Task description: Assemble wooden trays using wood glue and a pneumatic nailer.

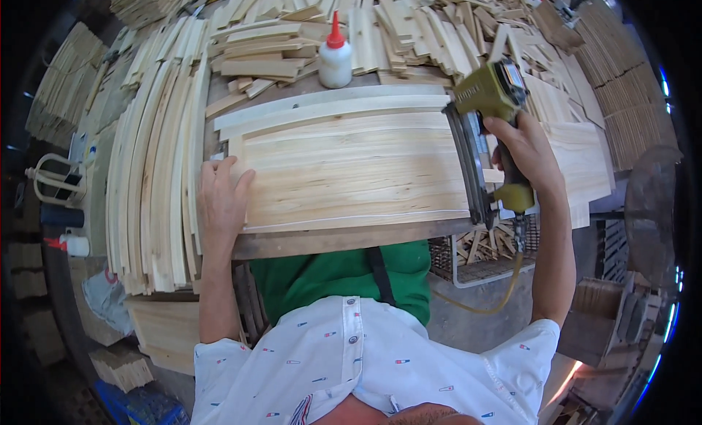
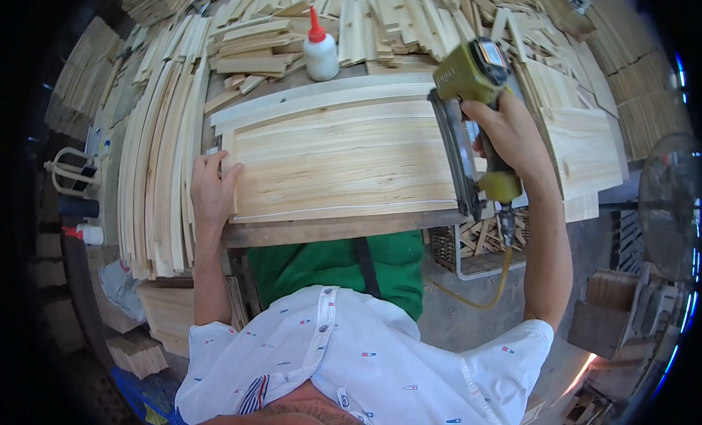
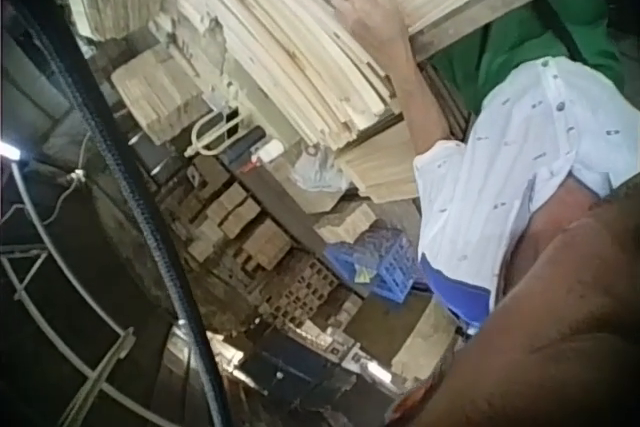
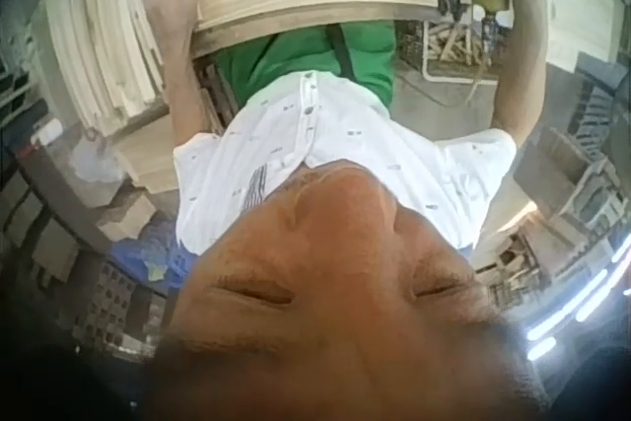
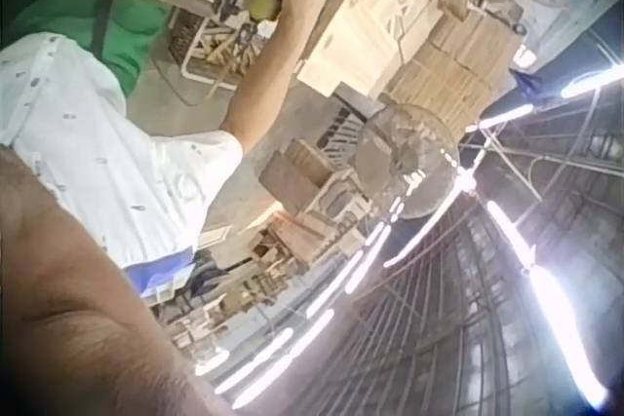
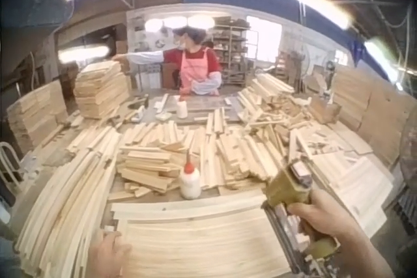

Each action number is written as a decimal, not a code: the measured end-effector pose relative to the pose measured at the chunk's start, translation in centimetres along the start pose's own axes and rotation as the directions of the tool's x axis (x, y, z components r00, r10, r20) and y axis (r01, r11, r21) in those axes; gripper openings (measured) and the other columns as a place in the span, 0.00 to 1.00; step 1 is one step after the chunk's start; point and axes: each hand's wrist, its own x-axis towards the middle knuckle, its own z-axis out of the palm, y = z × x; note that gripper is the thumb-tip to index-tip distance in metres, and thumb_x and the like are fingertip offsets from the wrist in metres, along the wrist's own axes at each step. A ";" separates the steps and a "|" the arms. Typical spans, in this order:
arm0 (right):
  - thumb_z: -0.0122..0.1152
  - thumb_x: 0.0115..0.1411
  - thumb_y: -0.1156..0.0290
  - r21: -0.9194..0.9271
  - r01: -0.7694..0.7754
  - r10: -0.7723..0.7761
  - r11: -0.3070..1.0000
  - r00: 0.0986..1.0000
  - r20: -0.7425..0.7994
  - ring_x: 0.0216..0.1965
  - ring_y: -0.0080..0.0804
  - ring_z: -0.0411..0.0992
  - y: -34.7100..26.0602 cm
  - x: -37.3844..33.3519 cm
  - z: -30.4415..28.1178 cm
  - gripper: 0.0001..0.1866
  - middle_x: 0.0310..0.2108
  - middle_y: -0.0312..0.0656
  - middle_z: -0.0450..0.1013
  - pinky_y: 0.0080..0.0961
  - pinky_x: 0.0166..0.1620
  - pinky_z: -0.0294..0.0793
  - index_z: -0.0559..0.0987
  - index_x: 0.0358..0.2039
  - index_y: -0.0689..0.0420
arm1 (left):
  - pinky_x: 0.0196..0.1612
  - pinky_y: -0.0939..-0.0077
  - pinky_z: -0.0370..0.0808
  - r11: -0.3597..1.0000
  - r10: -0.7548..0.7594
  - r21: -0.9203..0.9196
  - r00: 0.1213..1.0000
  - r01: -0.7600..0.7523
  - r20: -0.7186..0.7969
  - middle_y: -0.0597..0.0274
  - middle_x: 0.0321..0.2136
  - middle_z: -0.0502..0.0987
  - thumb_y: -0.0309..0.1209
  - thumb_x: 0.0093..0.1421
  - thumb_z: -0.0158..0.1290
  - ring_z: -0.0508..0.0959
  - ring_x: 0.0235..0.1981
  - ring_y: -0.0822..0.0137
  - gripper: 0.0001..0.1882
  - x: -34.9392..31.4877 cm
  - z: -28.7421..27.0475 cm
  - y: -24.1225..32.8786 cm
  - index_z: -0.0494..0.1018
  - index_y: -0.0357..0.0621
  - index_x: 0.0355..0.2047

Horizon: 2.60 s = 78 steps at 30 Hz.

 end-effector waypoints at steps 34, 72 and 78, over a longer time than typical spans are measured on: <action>0.57 0.59 0.66 -0.008 -0.202 0.201 0.979 0.978 -0.056 0.16 0.25 0.71 4.2 -0.9 -3.0 0.16 0.20 0.41 0.71 0.25 0.20 0.70 0.72 0.40 0.67 | 0.42 0.52 0.74 0.906 0.378 -0.339 0.844 -0.253 0.381 0.42 0.38 0.70 0.34 0.54 0.58 0.74 0.40 0.42 0.22 1.9 8.0 16.9 0.64 0.37 0.45; 0.58 0.59 0.62 -0.084 -0.118 0.111 0.989 0.991 -0.081 0.16 0.26 0.73 4.6 -1.0 -2.5 0.18 0.19 0.40 0.71 0.25 0.20 0.72 0.72 0.34 0.69 | 0.41 0.53 0.75 0.845 0.457 -0.465 0.808 -0.263 0.372 0.36 0.37 0.75 0.33 0.52 0.59 0.77 0.37 0.39 0.26 1.0 15.7 27.2 0.65 0.29 0.47; 0.58 0.59 0.62 -0.067 -0.092 0.086 0.993 0.992 -0.092 0.16 0.26 0.73 4.5 -1.0 -2.5 0.18 0.18 0.40 0.70 0.25 0.20 0.72 0.72 0.33 0.68 | 0.49 0.56 0.71 0.671 0.637 -0.587 0.757 -0.453 0.145 0.36 0.48 0.70 0.34 0.50 0.63 0.72 0.45 0.43 0.33 -0.5 15.8 24.5 0.65 0.28 0.52</action>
